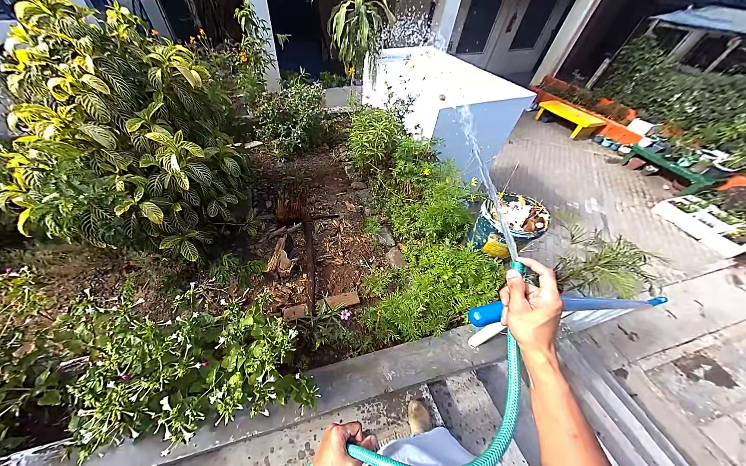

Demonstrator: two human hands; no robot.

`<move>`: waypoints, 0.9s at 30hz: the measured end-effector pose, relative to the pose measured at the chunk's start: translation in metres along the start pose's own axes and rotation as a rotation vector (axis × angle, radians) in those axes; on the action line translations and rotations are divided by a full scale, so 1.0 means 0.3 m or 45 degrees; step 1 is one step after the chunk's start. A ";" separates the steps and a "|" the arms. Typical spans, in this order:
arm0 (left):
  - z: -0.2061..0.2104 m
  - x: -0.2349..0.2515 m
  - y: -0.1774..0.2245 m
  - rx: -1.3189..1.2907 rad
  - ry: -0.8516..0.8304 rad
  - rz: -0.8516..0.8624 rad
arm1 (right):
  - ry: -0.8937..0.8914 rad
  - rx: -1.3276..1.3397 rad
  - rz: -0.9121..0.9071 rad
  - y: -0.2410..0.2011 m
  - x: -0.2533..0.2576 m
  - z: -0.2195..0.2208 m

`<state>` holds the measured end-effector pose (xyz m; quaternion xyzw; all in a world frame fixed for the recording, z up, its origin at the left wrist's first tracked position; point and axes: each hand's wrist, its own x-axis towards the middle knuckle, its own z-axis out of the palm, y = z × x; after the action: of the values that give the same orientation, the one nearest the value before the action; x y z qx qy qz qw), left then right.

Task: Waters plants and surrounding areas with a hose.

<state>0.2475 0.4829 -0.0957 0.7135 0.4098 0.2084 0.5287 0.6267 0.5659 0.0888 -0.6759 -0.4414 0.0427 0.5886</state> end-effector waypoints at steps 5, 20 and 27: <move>0.002 -0.003 -0.001 0.005 0.005 0.006 | 0.000 0.008 -0.001 0.010 -0.004 -0.001; 0.011 -0.005 -0.003 -0.017 0.012 0.030 | 0.021 0.026 -0.009 0.019 -0.013 -0.020; 0.011 -0.004 -0.007 0.011 0.002 0.026 | 0.016 -0.008 0.014 0.013 -0.014 -0.021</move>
<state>0.2485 0.4804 -0.0986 0.7198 0.4035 0.2126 0.5233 0.6299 0.5589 0.0856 -0.6806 -0.4340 0.0403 0.5889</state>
